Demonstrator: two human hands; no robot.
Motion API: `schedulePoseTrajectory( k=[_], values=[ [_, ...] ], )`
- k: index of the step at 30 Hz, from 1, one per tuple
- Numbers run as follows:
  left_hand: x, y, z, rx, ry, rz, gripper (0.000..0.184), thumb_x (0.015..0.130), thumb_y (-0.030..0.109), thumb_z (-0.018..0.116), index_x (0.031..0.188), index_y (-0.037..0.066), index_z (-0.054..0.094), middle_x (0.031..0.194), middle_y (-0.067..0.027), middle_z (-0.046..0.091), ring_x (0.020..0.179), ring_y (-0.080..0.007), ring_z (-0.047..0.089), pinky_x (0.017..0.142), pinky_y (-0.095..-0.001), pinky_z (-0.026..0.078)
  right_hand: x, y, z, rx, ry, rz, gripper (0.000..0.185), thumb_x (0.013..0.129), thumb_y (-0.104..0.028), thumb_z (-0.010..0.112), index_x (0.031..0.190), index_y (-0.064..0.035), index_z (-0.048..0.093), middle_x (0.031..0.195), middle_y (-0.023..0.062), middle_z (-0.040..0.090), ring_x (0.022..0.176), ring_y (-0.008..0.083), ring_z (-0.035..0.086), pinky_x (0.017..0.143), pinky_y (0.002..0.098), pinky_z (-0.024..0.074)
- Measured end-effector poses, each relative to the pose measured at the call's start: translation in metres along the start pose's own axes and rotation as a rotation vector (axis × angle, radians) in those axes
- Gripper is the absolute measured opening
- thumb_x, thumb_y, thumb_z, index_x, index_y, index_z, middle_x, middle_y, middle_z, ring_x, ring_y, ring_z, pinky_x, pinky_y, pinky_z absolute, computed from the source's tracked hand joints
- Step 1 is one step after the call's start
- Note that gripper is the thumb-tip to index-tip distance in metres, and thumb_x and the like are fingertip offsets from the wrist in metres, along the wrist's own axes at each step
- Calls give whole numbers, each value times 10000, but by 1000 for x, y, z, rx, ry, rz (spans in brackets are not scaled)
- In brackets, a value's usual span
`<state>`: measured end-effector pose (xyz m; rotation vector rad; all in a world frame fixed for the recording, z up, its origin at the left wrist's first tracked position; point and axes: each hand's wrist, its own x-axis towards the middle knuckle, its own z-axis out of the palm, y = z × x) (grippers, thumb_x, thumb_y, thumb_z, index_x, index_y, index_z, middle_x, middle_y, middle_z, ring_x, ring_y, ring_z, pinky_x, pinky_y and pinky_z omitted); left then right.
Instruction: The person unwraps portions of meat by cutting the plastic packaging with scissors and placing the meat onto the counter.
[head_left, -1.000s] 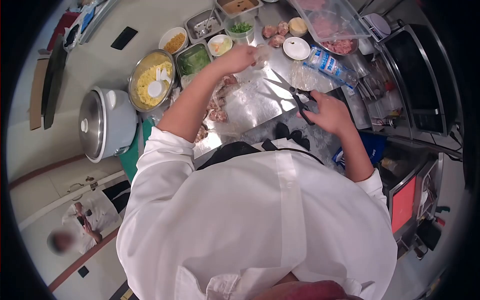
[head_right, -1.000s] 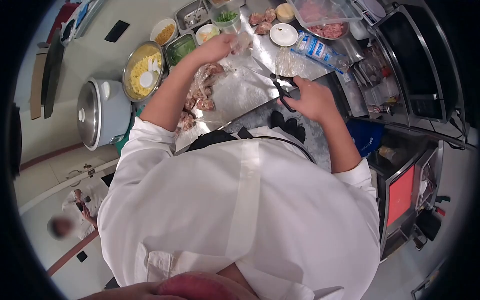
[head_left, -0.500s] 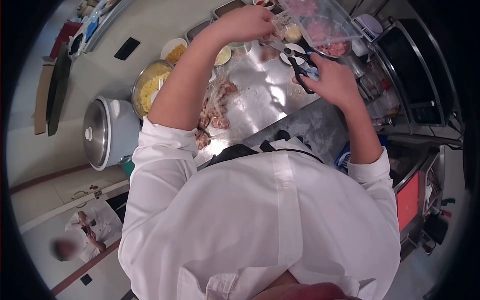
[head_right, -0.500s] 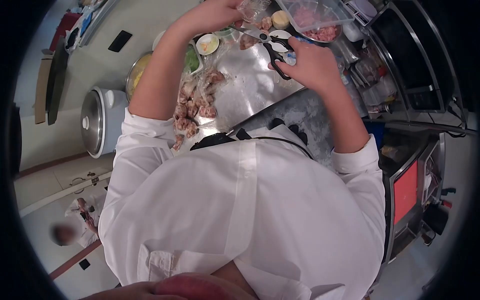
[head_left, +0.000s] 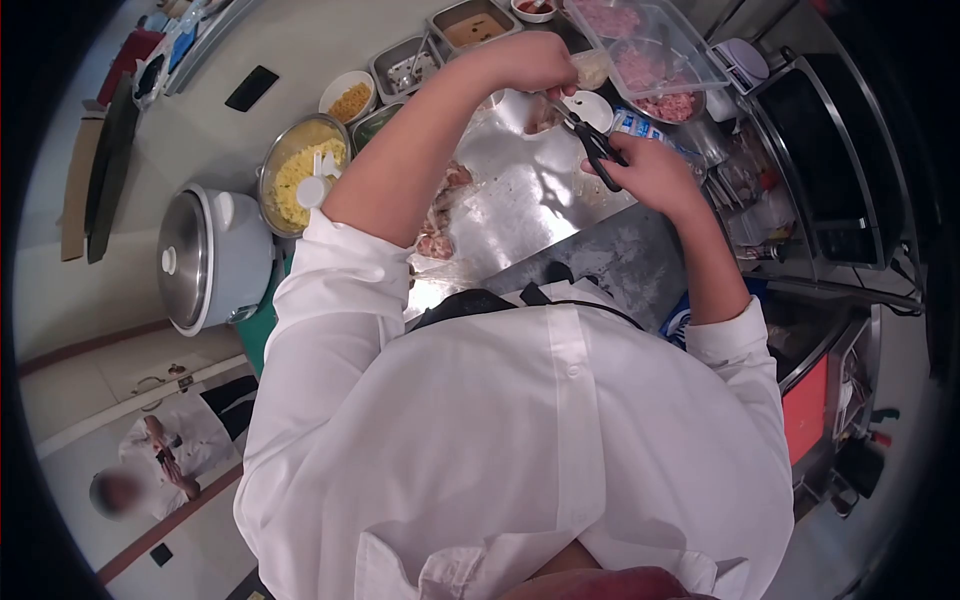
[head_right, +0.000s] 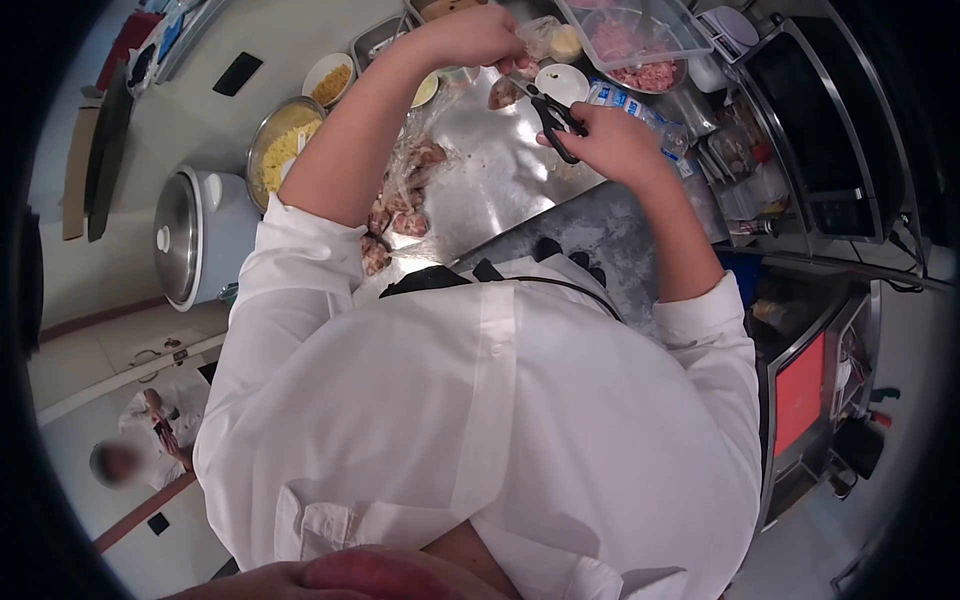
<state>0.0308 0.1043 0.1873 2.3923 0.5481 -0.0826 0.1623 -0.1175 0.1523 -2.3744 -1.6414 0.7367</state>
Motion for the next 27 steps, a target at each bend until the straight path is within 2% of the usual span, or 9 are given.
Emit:
schedulePoseTrajectory(
  k=[6,11,14,17,20,23,25,26,27],
  values=[
    [53,-43,16,-9,-42,-151,318,900,286,596,915,61,820,815,-90,781,722,-192,739,735,-363,584,37,14,22,109,1,16,598,874,-672,712,928,-80,775,734,114,702,746,307,708,673,434,508],
    [90,-94,47,203,412,-246,373,921,340,570,939,52,807,857,-190,765,767,-331,754,774,-451,593,62,39,46,71,81,14,614,916,-656,692,892,-44,739,618,70,609,582,230,624,590,397,448],
    [36,-52,54,-135,319,-282,323,945,241,562,1092,11,735,941,-182,741,879,-294,710,775,-419,559,55,63,61,168,198,149,615,941,-639,671,922,-27,723,619,75,613,590,223,635,588,390,450],
    [24,-64,159,67,127,-18,368,963,328,578,1062,12,739,1036,-216,738,962,-397,720,859,-469,572,20,81,62,395,175,312,625,956,-609,656,938,13,712,698,134,680,671,301,700,670,415,514],
    [20,-47,236,-31,-26,-93,432,946,299,667,1237,-20,656,966,-205,737,865,-348,740,750,-444,591,-6,109,86,510,171,268,601,972,-569,662,922,29,702,674,130,660,644,249,682,643,382,494],
    [24,-34,257,-735,-109,-504,609,910,214,752,1389,-65,501,870,-185,725,793,-255,745,627,-400,583,-28,110,97,517,199,266,551,991,-517,664,932,29,704,661,110,646,623,213,657,624,360,474],
    [19,-28,257,-755,317,-512,292,869,170,761,1024,-68,695,849,-162,750,686,-268,750,707,-395,599,-32,110,107,555,185,254,496,1001,-467,663,956,25,711,667,111,653,633,209,656,629,359,473],
    [12,-34,252,-737,347,-402,588,882,169,781,1354,-62,518,820,-149,726,751,-241,738,611,-393,583,-34,109,112,547,187,239,474,1004,-452,662,969,18,713,673,111,659,642,201,657,632,357,474],
    [2,-45,244,-736,357,-421,588,882,169,781,1354,-62,518,820,-149,726,751,-241,738,611,-393,583,-36,107,117,540,188,220,453,1006,-438,661,983,12,714,680,112,664,651,192,659,635,356,475]
  ],
)
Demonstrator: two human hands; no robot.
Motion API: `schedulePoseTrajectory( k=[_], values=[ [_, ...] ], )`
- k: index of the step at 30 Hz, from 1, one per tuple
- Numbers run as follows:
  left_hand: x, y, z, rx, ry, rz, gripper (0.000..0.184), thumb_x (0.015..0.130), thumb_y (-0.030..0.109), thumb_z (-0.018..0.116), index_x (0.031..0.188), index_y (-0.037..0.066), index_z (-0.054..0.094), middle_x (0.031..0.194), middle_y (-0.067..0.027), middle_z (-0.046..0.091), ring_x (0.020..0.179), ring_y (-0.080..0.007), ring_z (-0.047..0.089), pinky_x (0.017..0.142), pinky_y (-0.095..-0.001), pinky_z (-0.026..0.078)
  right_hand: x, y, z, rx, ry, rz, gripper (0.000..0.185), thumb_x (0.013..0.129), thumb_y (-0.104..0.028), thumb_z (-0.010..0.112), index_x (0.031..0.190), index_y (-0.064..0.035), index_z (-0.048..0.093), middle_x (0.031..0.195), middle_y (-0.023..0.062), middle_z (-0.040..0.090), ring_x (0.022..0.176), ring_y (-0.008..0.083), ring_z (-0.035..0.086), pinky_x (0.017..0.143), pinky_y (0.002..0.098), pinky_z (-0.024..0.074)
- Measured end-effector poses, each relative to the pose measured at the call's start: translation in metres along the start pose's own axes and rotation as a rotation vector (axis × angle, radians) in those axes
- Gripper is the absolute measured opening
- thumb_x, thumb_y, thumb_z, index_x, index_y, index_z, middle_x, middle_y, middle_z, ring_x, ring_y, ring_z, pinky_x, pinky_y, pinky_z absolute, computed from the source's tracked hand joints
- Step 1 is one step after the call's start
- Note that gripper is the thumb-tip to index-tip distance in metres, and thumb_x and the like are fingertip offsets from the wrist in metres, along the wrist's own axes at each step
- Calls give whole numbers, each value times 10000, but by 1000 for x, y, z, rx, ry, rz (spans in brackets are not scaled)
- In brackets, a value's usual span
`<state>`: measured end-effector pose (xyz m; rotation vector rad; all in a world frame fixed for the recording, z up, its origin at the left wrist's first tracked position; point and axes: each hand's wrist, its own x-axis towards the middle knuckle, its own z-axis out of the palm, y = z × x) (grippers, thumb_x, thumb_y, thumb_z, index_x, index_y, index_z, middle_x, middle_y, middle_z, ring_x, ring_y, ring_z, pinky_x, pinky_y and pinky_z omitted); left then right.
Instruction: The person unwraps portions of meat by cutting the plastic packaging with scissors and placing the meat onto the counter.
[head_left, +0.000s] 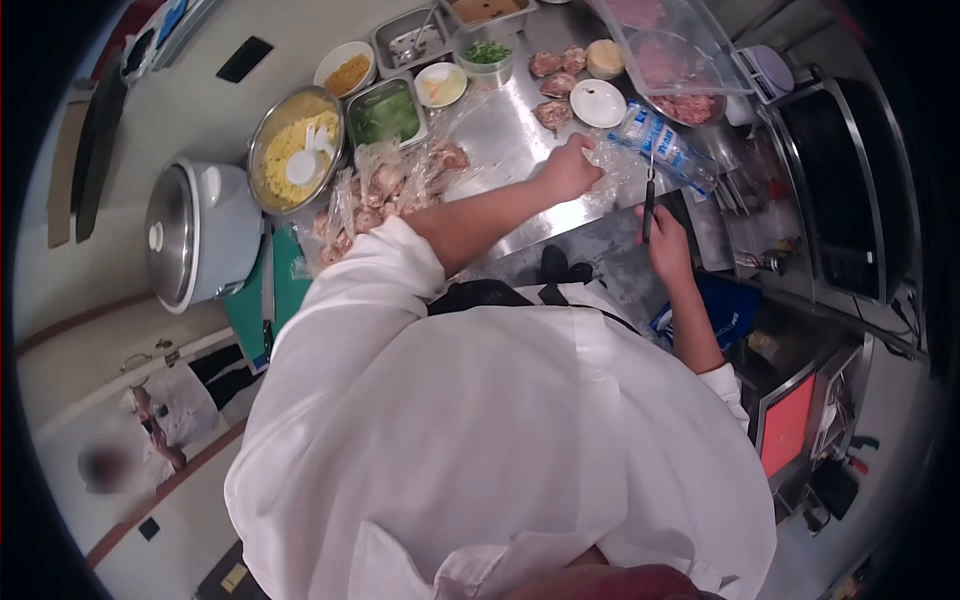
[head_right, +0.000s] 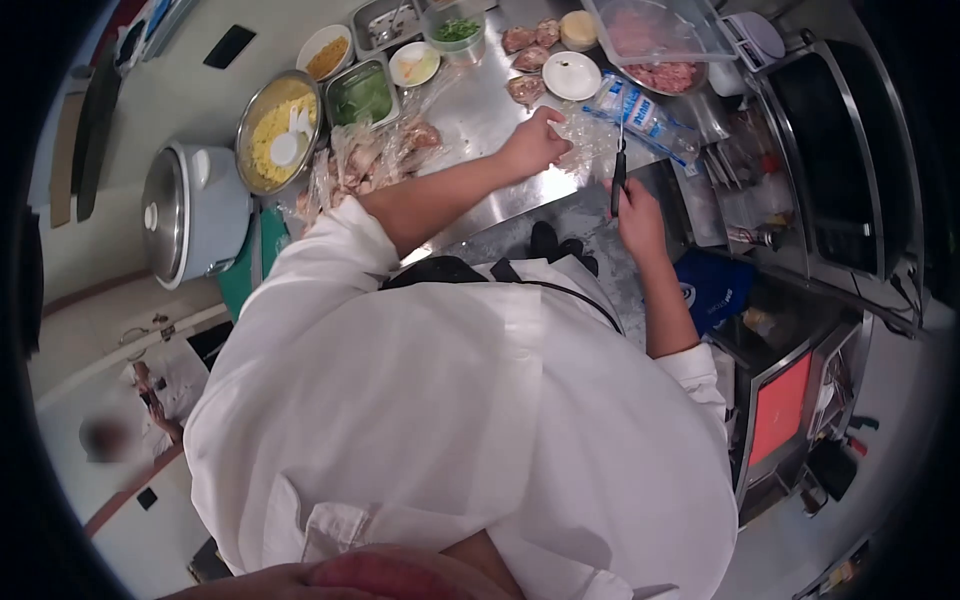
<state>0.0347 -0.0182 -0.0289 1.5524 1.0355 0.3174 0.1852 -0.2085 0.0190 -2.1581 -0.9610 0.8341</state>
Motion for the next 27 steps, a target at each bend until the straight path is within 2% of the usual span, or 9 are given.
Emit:
schedulePoseTrajectory(
  k=[2,4,6,10,12,15,19,22,27],
  values=[
    [7,-7,-43,378,-117,264,467,871,196,780,1253,-22,623,979,-165,744,876,-305,739,769,-456,598,-4,5,10,28,-24,-23,419,1009,-409,660,992,6,712,684,110,669,660,187,663,642,351,480],
    [5,-9,-97,1166,63,264,364,886,233,743,1176,21,691,1166,-166,715,1087,-346,691,917,-506,559,-7,6,14,61,-35,-35,384,1012,-380,659,1001,1,710,689,109,674,670,182,666,650,347,484],
    [15,-30,-140,1436,201,72,391,915,278,701,1214,27,682,1254,-164,670,1207,-343,634,930,-514,552,-10,6,17,81,-43,-82,314,1015,-316,654,1012,-6,701,712,106,687,673,179,669,655,340,493],
    [27,-38,-186,1269,366,21,433,888,400,713,1182,84,737,1250,-120,670,1203,-308,623,941,-504,495,-7,9,29,72,-87,-84,259,1011,-261,645,1026,-5,688,751,104,710,682,171,673,660,337,501],
    [24,-32,-188,1431,178,110,374,910,428,689,1152,158,780,1239,-88,673,1245,-306,574,1003,-519,419,-5,5,35,109,-114,-134,236,1006,-247,650,1033,-13,672,795,122,730,678,214,672,666,343,507],
    [23,-34,-176,1240,278,172,320,920,434,685,1104,202,807,1249,-63,665,1274,-291,521,1029,-527,359,-1,-8,41,9,-172,-170,252,994,-276,668,1041,-30,642,851,146,748,719,304,696,696,399,529],
    [5,-8,-184,1052,315,284,300,938,397,687,1099,170,801,1174,-81,715,1169,-276,610,975,-492,432,-19,-65,24,-362,-168,-264,449,930,-447,717,1088,-54,569,893,174,731,868,419,708,755,520,528],
    [-8,10,-204,427,80,195,310,1002,391,670,1094,114,774,1013,-79,734,976,-228,684,858,-423,518,-24,-87,11,-447,-211,-305,523,896,-497,732,1094,-45,557,878,184,713,867,434,701,749,509,532],
    [-30,72,-201,149,29,262,275,1042,300,670,991,33,713,884,-4,695,843,-90,654,740,-292,540,-17,-103,1,-650,-13,-479,558,838,-488,751,1158,-64,580,917,151,732,920,360,720,797,499,522]
  ],
)
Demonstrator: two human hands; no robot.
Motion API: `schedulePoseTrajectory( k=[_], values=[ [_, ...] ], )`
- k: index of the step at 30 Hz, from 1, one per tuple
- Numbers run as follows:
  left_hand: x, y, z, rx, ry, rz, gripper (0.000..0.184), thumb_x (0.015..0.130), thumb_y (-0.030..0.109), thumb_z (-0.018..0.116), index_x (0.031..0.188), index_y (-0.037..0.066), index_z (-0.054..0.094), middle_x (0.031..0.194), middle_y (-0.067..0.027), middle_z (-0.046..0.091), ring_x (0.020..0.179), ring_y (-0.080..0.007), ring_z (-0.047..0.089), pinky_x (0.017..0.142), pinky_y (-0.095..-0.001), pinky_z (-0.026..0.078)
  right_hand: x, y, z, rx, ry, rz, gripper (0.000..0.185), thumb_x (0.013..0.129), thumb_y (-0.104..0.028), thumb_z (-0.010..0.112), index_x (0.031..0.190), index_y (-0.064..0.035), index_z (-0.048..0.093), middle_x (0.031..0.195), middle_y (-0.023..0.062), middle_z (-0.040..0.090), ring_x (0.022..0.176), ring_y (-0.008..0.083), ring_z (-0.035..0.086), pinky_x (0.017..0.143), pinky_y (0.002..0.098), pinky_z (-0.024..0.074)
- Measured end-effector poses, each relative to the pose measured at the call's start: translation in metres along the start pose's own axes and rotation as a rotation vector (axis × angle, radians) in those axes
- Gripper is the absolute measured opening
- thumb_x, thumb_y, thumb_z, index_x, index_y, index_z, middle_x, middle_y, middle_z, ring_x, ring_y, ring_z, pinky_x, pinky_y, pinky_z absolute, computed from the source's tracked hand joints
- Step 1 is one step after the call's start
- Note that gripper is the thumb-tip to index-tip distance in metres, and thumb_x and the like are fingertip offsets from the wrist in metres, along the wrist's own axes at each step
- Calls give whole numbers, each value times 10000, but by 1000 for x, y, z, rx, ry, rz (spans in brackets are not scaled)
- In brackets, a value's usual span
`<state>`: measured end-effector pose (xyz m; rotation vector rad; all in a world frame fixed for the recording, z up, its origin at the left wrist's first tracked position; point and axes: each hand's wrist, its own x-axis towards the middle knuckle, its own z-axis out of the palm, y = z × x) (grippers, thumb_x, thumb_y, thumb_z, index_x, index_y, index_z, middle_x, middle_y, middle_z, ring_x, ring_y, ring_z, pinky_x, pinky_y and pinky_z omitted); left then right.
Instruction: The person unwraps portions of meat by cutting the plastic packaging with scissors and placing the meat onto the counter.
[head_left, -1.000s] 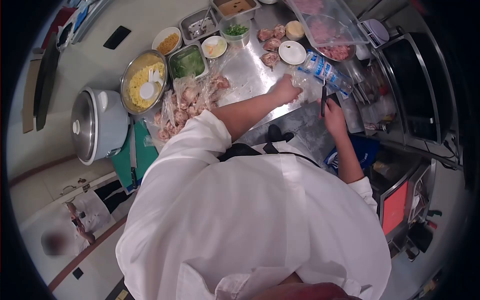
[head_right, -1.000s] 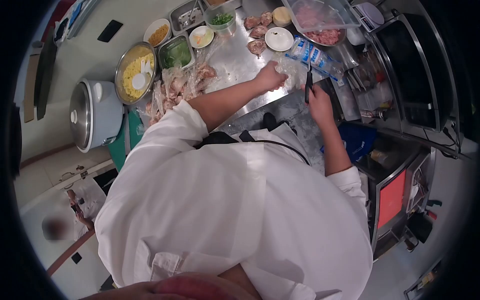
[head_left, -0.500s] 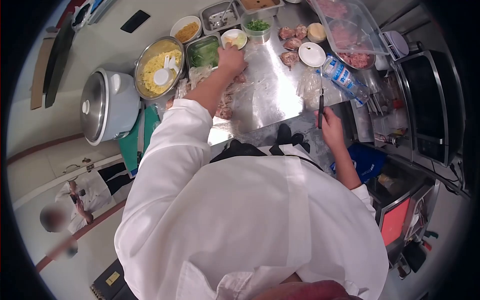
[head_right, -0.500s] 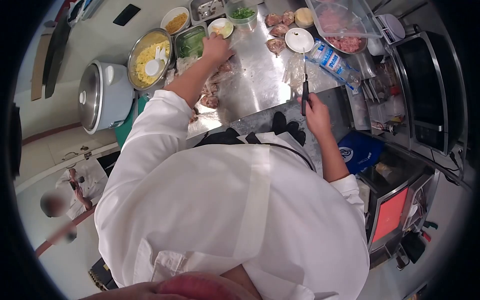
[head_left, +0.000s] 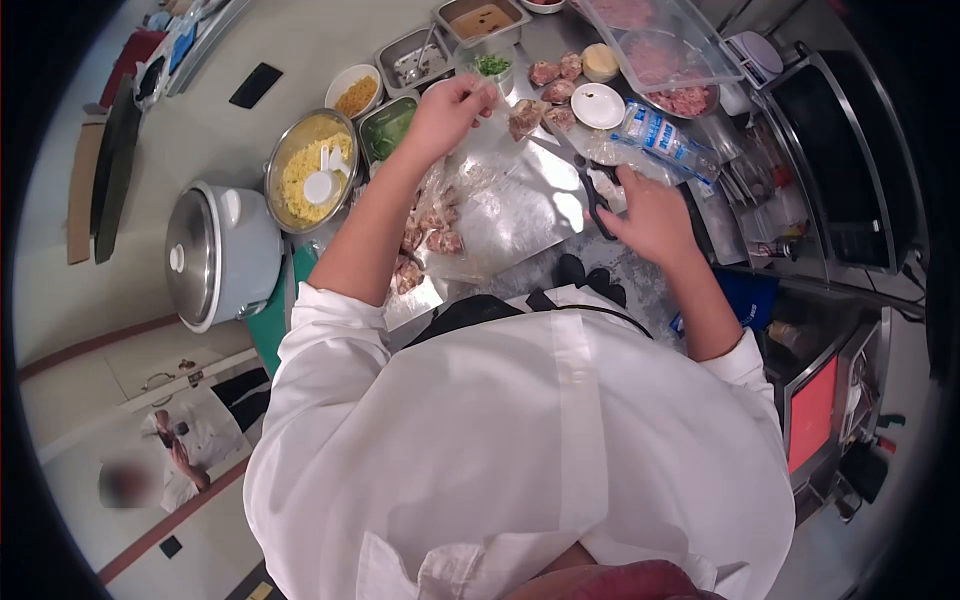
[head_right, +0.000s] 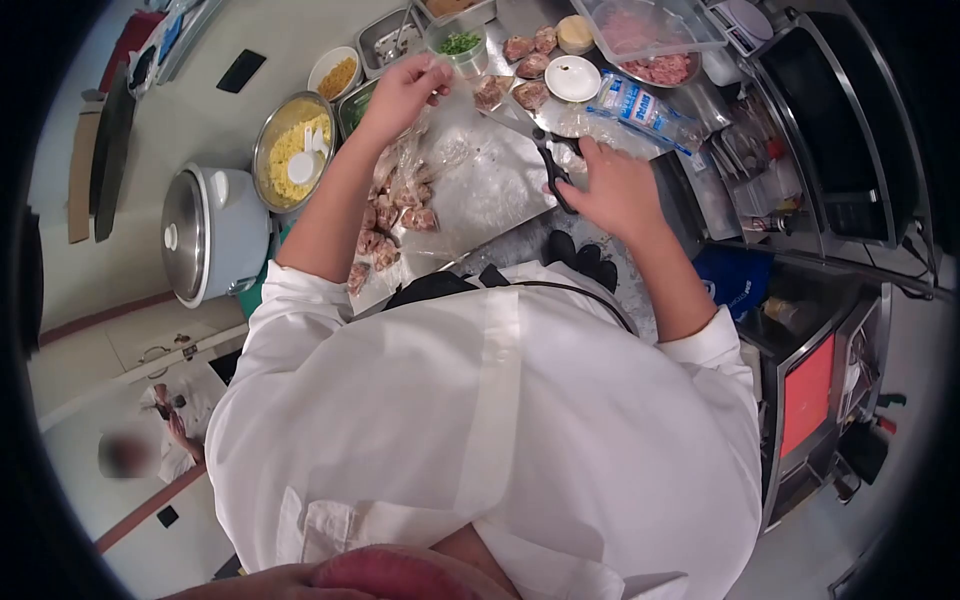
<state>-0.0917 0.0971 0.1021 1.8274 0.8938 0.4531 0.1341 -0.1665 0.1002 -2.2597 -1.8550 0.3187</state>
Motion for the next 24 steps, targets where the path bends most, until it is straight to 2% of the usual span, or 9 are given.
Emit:
schedulePoseTrajectory(
  k=[3,5,8,12,14,18,20,24],
  values=[
    [-8,60,1,-15,30,85,248,1034,276,671,995,37,723,844,8,689,780,-85,639,704,-275,524,8,-5,-22,-48,157,-76,560,827,-495,751,1152,-67,592,915,147,731,906,349,721,812,496,515],
    [-11,88,0,237,-8,206,256,1016,282,676,991,34,733,760,-1,669,706,-89,608,658,-275,492,15,-12,-39,-38,177,-101,553,815,-503,752,1123,-68,605,923,132,737,896,337,720,821,505,505],
    [-21,126,5,416,-23,279,293,993,309,687,992,19,736,684,-32,629,641,-111,573,620,-308,467,19,-21,-60,-55,104,-87,563,810,-510,749,1134,-66,631,928,118,745,900,328,723,816,510,504],
    [-10,132,11,515,-59,368,332,977,326,691,983,-5,720,662,-85,611,618,-158,570,613,-355,470,22,-21,-77,-77,101,-126,562,803,-531,741,1118,-68,688,907,117,753,889,333,730,811,486,511],
    [-4,132,16,591,-105,408,335,971,317,685,975,-17,715,673,-119,621,611,-212,567,622,-379,479,24,-17,-81,-76,78,-132,564,799,-540,739,1110,-71,706,891,123,755,885,338,732,801,475,516],
    [3,129,30,569,-127,446,322,968,300,677,963,-21,709,696,-149,642,618,-270,587,630,-397,487,27,-16,-89,-40,-19,-60,585,793,-594,739,1040,-63,736,838,135,749,850,347,730,750,466,531],
    [6,129,36,622,-108,413,310,962,288,671,959,-18,715,736,-175,681,666,-315,653,668,-421,520,27,-15,-90,-16,-70,-27,605,788,-619,741,1030,-65,743,827,137,746,840,346,729,735,464,537],
    [26,115,46,639,-105,368,307,951,289,670,962,-13,726,788,-198,714,757,-343,717,721,-435,553,39,11,-59,76,-160,18,541,868,-602,721,967,-71,750,803,139,731,818,350,723,726,471,544]
  ],
)
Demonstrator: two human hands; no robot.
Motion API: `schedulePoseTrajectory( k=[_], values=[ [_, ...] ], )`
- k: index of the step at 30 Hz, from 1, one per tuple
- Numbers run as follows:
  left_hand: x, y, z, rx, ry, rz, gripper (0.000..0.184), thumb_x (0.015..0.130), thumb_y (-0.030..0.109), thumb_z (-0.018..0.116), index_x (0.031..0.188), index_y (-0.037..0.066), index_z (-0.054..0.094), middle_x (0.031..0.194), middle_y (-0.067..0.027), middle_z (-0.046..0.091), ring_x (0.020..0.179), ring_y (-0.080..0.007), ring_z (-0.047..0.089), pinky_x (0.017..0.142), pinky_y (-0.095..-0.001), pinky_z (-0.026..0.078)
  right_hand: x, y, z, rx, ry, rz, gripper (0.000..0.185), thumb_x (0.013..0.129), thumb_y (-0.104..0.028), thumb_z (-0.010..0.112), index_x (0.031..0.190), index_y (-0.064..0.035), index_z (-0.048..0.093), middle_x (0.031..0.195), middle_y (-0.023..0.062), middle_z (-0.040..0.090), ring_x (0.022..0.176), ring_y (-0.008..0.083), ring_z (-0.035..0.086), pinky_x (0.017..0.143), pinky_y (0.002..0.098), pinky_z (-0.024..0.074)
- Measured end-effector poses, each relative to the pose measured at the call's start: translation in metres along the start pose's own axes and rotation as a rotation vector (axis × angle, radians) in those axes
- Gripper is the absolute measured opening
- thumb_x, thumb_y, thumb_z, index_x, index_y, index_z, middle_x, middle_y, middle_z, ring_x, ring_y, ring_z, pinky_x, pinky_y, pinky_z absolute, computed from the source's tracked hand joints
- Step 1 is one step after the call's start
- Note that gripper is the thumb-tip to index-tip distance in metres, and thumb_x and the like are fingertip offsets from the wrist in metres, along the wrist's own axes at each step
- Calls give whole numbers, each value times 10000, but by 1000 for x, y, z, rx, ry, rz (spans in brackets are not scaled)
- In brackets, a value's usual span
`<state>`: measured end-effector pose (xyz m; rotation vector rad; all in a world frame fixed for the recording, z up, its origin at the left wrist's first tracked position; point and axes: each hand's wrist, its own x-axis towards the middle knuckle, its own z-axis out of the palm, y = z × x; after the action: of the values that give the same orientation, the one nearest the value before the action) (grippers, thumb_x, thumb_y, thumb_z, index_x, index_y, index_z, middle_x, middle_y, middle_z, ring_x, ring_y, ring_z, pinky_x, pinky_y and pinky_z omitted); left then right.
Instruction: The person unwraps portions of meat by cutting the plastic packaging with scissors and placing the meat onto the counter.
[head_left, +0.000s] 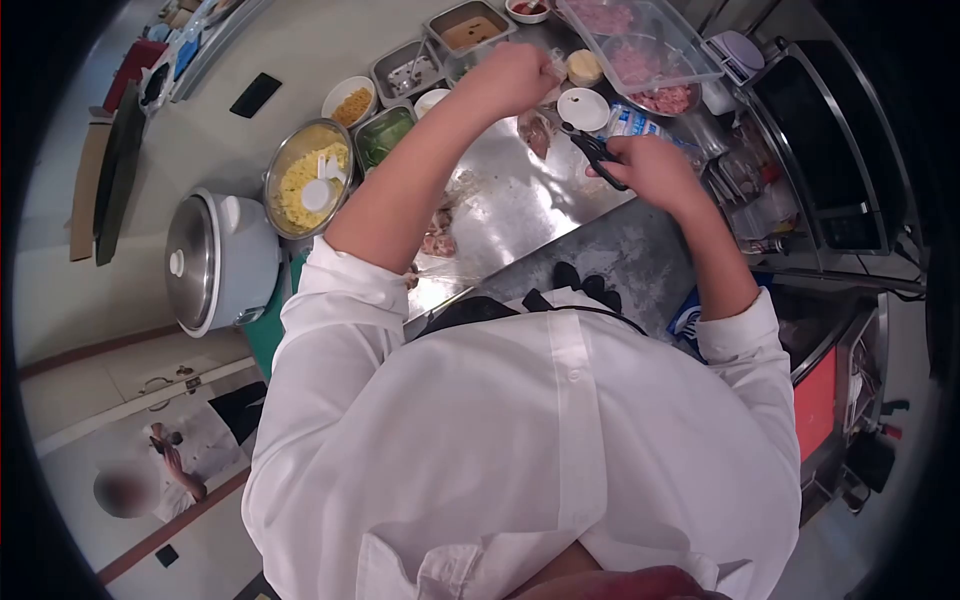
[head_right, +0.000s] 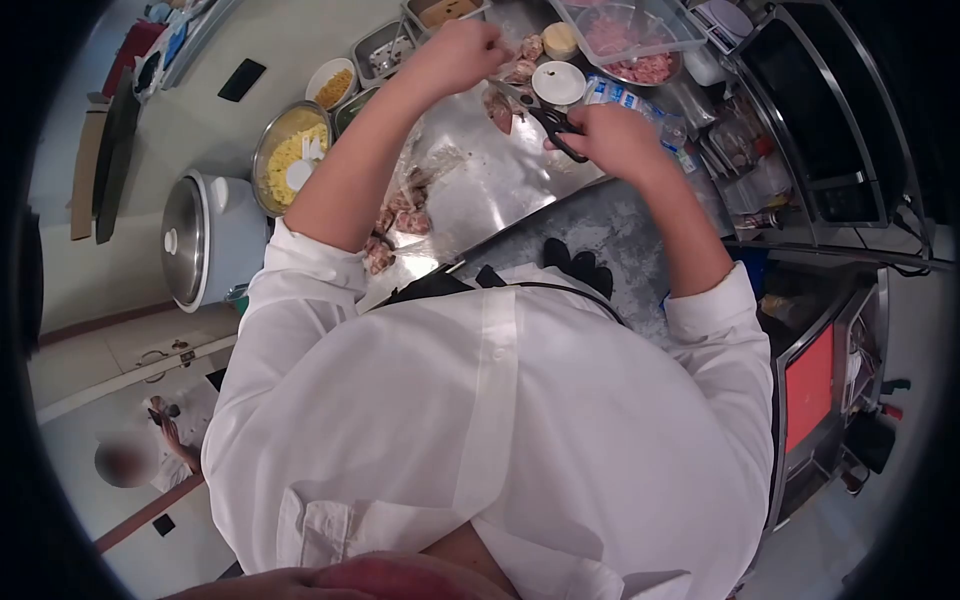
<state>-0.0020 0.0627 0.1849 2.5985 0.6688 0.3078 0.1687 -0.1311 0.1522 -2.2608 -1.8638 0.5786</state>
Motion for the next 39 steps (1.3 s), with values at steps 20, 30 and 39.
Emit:
schedulePoseTrajectory(
  k=[20,30,39],
  values=[
    [-33,-45,224,-512,49,-420,336,969,226,657,1239,30,699,1032,-158,767,879,-256,752,787,-415,596,-62,87,99,179,55,406,481,1005,-472,653,932,4,659,771,181,722,794,323,740,723,435,523],
    [-172,-154,90,534,-553,-391,294,897,167,667,1185,188,719,1196,-162,696,1229,-364,624,933,-552,548,-26,46,107,827,54,112,219,1041,-222,632,1075,-17,701,737,52,691,699,114,658,653,290,487],
    [-205,-142,26,648,-804,-358,155,888,174,678,909,80,800,996,-130,770,950,-307,755,906,-481,571,-21,25,101,763,-38,86,293,1036,-311,644,1017,-23,694,703,30,657,665,87,545,627,280,420]
  ],
)
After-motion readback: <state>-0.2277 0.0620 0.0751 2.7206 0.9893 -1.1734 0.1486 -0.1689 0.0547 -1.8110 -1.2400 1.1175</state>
